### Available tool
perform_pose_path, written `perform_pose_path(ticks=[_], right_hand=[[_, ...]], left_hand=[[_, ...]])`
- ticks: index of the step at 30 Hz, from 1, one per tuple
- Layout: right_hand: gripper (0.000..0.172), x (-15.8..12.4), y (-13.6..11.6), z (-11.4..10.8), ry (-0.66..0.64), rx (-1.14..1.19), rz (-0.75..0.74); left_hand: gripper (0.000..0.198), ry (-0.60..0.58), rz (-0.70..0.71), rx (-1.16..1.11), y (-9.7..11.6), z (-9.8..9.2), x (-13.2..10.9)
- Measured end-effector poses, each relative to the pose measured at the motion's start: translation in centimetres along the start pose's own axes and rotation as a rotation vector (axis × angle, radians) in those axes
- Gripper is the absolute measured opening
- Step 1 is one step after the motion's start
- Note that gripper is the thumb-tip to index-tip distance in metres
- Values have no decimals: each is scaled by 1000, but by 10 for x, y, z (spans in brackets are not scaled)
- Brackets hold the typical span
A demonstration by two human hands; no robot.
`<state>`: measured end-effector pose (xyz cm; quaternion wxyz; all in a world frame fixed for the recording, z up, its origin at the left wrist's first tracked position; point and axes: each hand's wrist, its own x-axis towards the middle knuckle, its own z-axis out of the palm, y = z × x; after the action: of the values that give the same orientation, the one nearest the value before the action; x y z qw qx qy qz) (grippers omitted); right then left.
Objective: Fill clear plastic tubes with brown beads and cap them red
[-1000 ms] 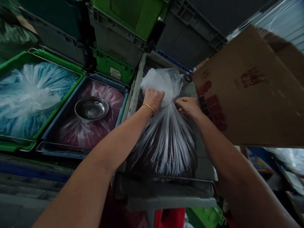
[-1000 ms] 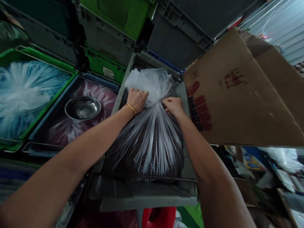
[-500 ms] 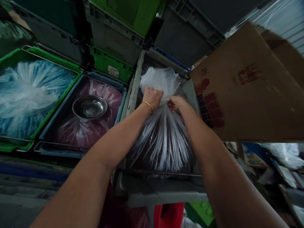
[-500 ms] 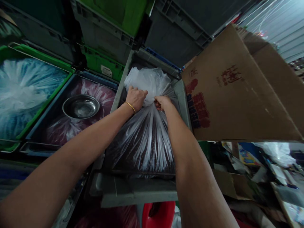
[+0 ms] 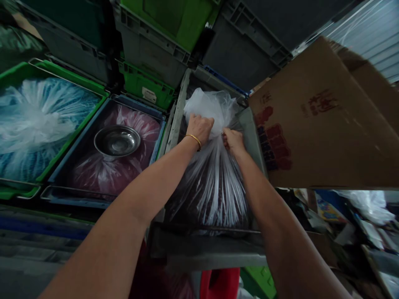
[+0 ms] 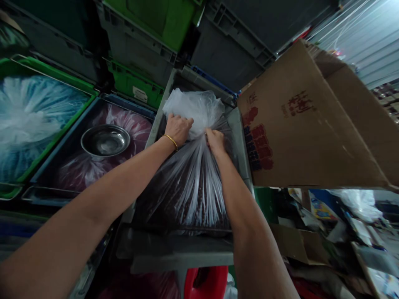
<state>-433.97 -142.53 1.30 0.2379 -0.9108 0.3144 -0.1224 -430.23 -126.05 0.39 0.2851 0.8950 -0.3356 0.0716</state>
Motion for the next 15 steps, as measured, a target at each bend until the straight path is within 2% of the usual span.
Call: perform_pose_path(ticks=[3,6,9,12,14,15], right_hand=[[21,7,-5,4,-48,9,7],[18,0,-11,0,-82,56,-42],[28,-27,-12,-10,-180,93,-108],[39,-65,-8,-21,-346,74,-164],[39,-85,-4,-27,-454,40,-184],[36,-90,-2,-29,-458,21,-179]], left_hand=[[30,1,10,5,-1,0,0],[30,15,-6,7,-1,0,0],[32,18,-24,0,-1,-1,0],[32,14,-19,-1,-1,-1,0],[31,18,-12,3,-1,0,0],[30,24,-8,4,-1,0,0]])
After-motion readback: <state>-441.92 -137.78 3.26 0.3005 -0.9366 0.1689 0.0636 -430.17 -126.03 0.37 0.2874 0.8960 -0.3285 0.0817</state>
